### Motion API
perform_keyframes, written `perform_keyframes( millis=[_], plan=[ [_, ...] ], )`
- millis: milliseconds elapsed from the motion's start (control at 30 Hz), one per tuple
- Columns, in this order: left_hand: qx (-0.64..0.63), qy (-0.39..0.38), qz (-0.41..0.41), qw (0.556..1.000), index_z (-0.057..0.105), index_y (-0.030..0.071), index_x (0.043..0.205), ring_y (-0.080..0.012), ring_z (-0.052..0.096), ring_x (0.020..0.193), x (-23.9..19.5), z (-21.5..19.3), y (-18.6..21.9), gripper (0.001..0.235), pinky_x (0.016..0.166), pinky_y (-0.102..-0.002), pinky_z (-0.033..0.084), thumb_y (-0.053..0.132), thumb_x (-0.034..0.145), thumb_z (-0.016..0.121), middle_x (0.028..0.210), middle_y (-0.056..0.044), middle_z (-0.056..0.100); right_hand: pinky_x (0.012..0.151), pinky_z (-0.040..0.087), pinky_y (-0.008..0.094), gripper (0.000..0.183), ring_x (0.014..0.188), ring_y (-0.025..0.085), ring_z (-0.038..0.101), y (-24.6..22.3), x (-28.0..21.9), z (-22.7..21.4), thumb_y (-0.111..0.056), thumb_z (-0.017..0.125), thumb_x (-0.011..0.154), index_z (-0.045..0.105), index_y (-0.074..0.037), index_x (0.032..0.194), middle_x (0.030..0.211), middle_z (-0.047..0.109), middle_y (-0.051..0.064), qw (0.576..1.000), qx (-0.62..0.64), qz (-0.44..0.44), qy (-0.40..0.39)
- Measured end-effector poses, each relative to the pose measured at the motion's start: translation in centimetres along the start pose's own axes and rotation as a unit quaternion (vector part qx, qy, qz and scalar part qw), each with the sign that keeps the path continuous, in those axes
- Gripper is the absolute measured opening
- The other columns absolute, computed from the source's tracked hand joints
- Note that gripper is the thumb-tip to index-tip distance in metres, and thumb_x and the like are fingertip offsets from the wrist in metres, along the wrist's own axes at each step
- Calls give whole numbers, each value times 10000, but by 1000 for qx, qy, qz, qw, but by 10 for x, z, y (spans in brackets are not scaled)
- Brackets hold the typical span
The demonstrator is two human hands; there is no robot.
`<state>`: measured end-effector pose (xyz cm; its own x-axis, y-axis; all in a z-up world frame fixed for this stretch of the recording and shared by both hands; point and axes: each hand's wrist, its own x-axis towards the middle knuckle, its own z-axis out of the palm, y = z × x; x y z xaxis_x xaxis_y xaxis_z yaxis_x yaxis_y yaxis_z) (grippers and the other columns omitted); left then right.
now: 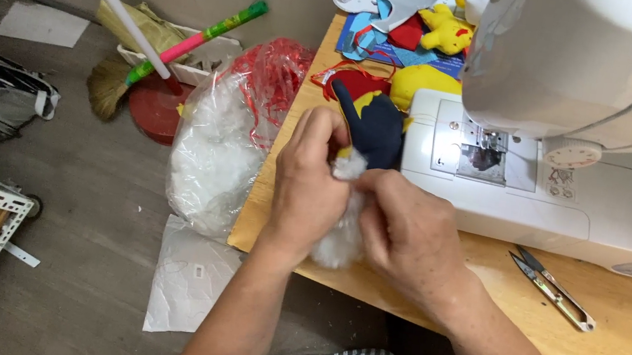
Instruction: The person stuffs a blue and yellow plush toy with white polyester fiberfill by hand. They repeatedly pull small amounts of fiberfill from a bag, compress it, and insert it into the toy's opening, adjusting the toy's shape as they work.
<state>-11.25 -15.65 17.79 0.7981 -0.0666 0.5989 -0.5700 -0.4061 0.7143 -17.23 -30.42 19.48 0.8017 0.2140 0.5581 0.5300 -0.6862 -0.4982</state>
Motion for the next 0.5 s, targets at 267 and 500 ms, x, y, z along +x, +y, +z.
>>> perform_keyframes(
  millis=[267, 500],
  plan=[
    [-399, -43, -150, 903, 656, 5, 1157, -155, 510, 1170, -21, -25, 6, 305, 1034, -298, 470, 148, 902, 746, 1231, -112, 557, 599, 597, 345, 119, 615, 256, 705, 5, 1, -2, -56, 585, 941, 662, -108, 1016, 696, 662, 92, 992, 100, 74, 7],
    [-463, 42, -288, 837, 557, 44, 1105, -115, 634, 894, -19, -1, 20, 451, 781, -244, 554, -13, 764, 847, 950, -28, 586, 573, 592, 370, 95, 602, 286, 714, 5, 1, -2, -51, 576, 958, 642, -99, 1008, 678, 665, 113, 995, 90, 32, 19]
  ],
)
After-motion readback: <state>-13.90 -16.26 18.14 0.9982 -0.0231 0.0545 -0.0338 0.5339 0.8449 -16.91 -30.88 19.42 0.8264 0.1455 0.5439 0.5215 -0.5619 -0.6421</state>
